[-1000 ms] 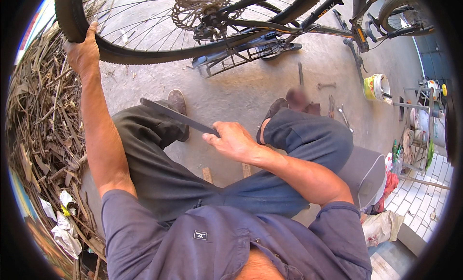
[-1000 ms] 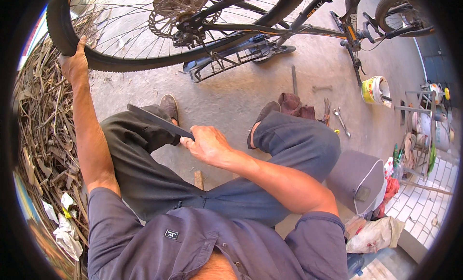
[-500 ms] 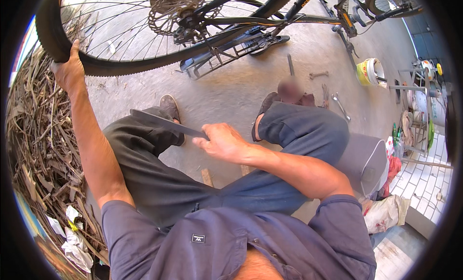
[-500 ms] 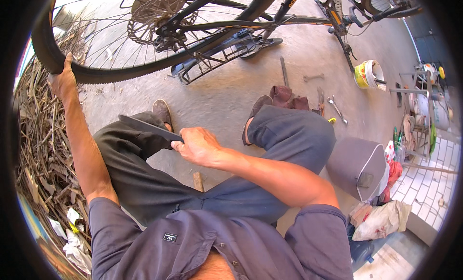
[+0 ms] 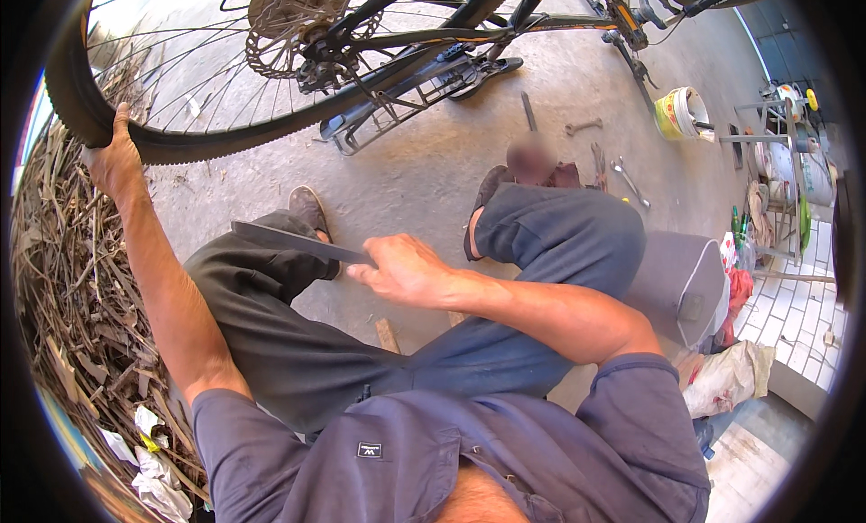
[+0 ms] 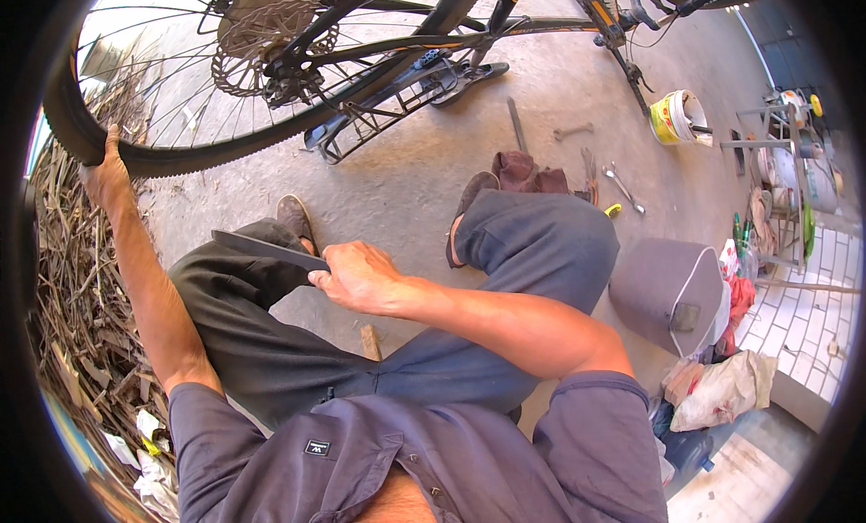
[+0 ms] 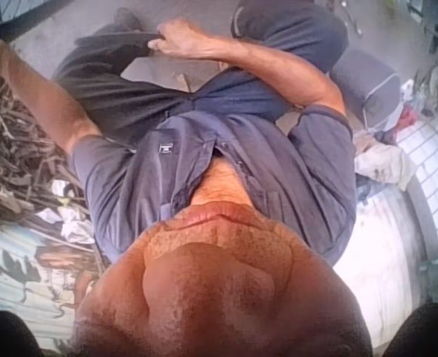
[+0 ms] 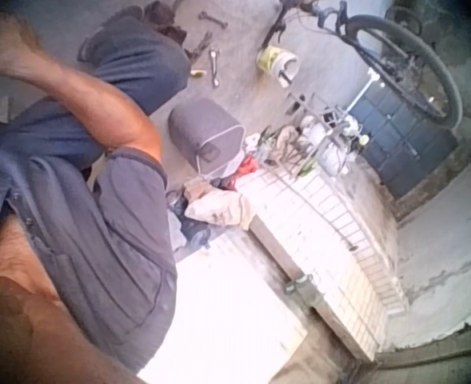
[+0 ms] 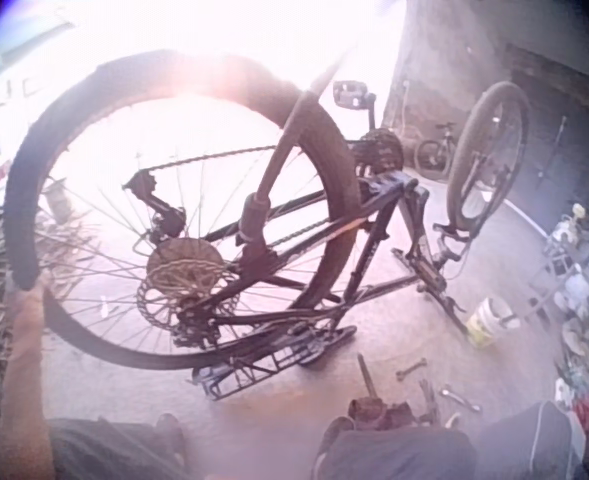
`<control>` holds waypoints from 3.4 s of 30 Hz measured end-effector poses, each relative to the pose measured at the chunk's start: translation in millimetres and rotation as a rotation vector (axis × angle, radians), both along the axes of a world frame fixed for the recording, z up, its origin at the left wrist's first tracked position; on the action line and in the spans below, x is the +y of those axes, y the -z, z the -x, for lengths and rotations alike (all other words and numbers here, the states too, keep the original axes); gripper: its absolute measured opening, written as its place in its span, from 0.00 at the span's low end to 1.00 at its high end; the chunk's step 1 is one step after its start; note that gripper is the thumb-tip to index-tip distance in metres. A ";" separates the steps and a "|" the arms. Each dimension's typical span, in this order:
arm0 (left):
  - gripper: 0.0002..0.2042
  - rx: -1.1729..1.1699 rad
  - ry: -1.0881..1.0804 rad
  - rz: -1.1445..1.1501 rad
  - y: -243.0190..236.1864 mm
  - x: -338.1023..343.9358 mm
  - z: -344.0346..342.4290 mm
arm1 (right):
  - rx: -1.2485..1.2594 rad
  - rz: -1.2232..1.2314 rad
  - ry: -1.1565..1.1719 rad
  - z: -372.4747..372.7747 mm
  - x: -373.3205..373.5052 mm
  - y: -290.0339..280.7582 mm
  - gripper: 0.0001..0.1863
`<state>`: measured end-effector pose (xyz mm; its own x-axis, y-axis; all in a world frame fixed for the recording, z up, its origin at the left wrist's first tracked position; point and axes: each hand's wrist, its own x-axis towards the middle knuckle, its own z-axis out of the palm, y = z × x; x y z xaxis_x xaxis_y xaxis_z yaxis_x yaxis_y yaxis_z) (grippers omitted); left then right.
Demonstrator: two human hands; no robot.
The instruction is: The person uses a tire lever to pry the tire off the rim of a bicycle wheel. They then use a wrench to adjust the pedal on the bicycle crank.
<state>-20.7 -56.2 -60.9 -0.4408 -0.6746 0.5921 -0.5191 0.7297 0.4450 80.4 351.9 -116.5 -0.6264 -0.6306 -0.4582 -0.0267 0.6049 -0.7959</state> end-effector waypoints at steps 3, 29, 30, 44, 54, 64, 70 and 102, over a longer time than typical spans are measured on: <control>0.25 0.015 0.020 -0.009 0.0 -1.9 -1.2 | 0.004 -0.007 -0.004 -0.1 -1.5 -1.7 0.20; 0.30 0.032 0.020 -0.074 -4.9 7.5 -2.3 | -0.021 -0.016 -0.016 1.2 -1.2 -2.0 0.19; 0.30 0.051 0.033 -0.081 -4.1 6.5 -2.4 | -0.023 -0.015 -0.015 1.1 -1.1 -2.0 0.19; 0.25 0.520 0.270 -0.251 -36.1 60.3 -10.7 | -0.057 -0.056 -0.027 3.4 -1.0 -4.8 0.19; 0.32 0.401 -0.187 -0.716 -27.0 32.1 -2.4 | -0.014 -0.003 -0.003 -0.3 3.0 -1.8 0.22; 0.37 0.494 -0.012 -0.622 -38.9 42.0 -16.4 | -0.012 -0.029 -0.008 1.4 1.0 -1.3 0.20; 0.37 0.557 0.042 -0.665 -31.6 26.2 -14.4 | -0.003 -0.040 -0.024 0.6 -1.1 0.0 0.20; 0.36 0.623 -0.088 -0.763 -53.3 84.6 -11.9 | -0.006 -0.032 -0.019 -0.8 3.2 7.9 0.21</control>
<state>-8.8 28.3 -7.6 -0.1283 -0.9873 0.0941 -0.0707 0.1038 0.9921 81.2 355.0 -124.4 -0.6115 -0.6272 -0.4824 -0.0335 0.6297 -0.7761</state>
